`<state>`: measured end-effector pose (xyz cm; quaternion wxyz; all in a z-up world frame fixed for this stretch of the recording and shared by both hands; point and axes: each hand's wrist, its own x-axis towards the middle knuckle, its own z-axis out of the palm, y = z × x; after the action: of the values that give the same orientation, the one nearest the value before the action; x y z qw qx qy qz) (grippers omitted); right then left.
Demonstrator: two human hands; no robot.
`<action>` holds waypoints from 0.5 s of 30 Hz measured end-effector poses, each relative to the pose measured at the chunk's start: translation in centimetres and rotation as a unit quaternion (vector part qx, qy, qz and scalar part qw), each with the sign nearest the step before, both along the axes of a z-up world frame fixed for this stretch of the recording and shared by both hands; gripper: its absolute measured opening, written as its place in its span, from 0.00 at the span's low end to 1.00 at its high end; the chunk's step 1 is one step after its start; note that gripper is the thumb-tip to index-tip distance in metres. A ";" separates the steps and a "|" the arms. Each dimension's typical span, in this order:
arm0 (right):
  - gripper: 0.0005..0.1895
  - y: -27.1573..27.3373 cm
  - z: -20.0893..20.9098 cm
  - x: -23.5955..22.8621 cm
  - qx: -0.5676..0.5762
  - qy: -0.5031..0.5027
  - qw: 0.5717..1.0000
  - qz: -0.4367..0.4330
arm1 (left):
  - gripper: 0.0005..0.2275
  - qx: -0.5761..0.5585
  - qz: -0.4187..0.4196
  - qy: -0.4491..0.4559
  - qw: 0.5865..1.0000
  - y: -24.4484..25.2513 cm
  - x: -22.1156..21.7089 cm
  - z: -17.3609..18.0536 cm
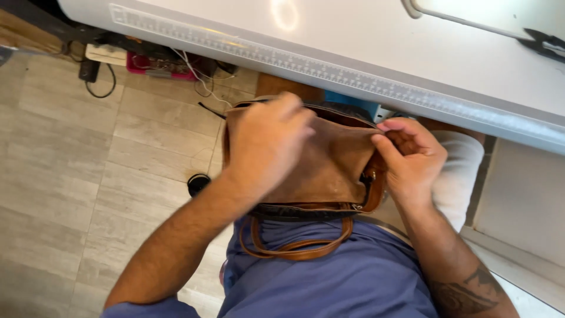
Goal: The person is fitting an internal lining into a leather bag and securing it with clips at a sewing station.
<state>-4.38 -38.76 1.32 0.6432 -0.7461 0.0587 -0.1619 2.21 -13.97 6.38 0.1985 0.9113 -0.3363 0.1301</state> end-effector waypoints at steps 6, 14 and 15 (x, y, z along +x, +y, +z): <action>0.16 0.1 -0.1 -0.2 0.035 0.004 0.999 -0.012 | 0.12 -0.119 0.104 0.060 0.986 9.7 0.7 -0.9; 0.11 1.1 1.7 0.0 -0.015 0.027 0.999 -0.014 | 0.05 -0.225 0.123 0.063 0.965 9.1 0.8 -2.8; 0.12 1.1 1.7 -0.1 -0.018 0.028 0.999 -0.018 | 0.05 -0.252 0.121 0.073 0.957 9.0 0.8 -2.9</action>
<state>-4.45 -37.70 3.03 0.6246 -0.7608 0.0871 -0.1533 3.00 -4.96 3.45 0.4284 0.8728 -0.1642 0.1667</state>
